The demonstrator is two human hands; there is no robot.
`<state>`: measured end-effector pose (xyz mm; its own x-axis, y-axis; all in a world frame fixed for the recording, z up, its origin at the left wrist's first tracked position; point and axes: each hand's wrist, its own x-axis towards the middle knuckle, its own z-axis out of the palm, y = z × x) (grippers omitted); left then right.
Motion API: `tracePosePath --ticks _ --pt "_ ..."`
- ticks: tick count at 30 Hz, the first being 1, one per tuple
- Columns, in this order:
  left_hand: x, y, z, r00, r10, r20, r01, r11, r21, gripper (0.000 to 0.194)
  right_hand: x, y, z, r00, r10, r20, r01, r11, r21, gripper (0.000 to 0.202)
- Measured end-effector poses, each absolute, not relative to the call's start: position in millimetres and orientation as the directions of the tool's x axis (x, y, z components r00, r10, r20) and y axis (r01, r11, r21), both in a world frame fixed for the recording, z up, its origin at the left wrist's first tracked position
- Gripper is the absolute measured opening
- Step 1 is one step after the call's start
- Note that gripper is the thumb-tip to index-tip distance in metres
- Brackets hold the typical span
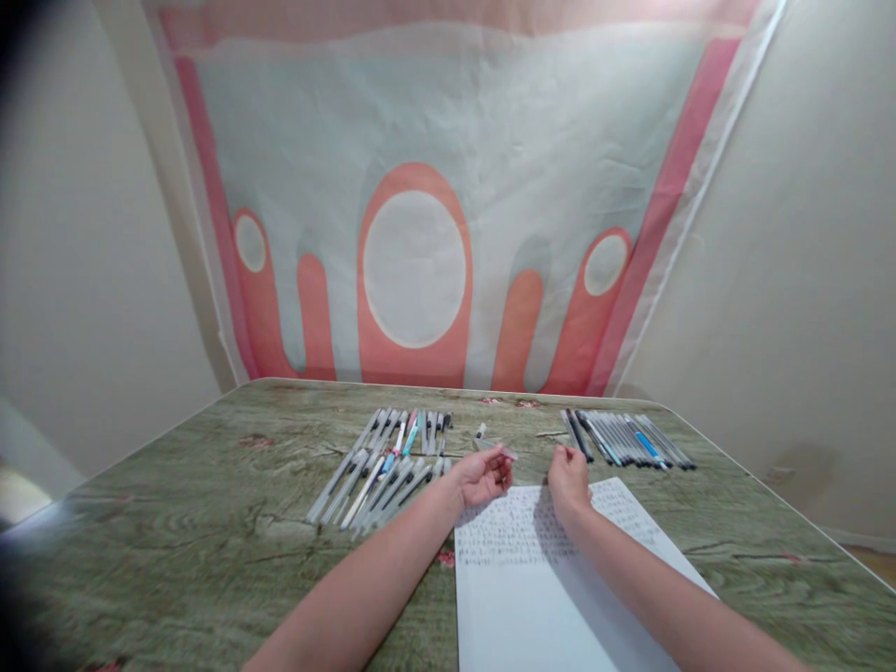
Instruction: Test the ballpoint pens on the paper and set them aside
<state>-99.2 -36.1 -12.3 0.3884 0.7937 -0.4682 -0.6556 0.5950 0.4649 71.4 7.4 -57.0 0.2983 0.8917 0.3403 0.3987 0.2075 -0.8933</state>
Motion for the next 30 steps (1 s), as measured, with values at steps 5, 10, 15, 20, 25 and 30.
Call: tracePosePath --ticks 5,10,15,20,25,30 --pt "-94.8 -40.2 -10.6 0.334 0.847 -0.414 -0.681 0.520 0.515 0.018 47.2 39.5 -22.2 0.018 0.972 0.233 0.294 0.218 -0.931 0.026" --pt "-94.0 -43.2 -7.8 0.312 0.867 -0.389 -0.695 0.488 0.528 0.017 17.3 67.1 -9.9 -0.476 0.747 0.464 0.330 0.640 -0.694 0.026" --pt "-92.4 -42.2 -9.9 0.308 0.865 -0.395 -0.686 0.490 0.538 0.015 2.2 75.7 -30.7 -0.651 0.603 0.462 0.330 0.772 -0.543 0.029" --pt "-91.4 -40.9 -12.5 0.293 0.879 -0.377 -0.688 0.468 0.554 0.013 -1.0 80.2 -41.5 -0.701 0.564 0.437 0.352 0.806 -0.476 0.032" --pt "-90.9 -40.3 -14.3 0.281 0.888 -0.365 -0.702 0.449 0.553 0.012 -5.0 85.1 -48.7 -0.687 0.591 0.423 0.411 0.796 -0.445 0.027" --pt "-92.4 -39.9 -13.8 0.267 0.895 -0.356 -0.722 0.431 0.542 0.012 -1.0 85.2 -55.9 -0.708 0.551 0.442 0.362 0.821 -0.442 0.025"
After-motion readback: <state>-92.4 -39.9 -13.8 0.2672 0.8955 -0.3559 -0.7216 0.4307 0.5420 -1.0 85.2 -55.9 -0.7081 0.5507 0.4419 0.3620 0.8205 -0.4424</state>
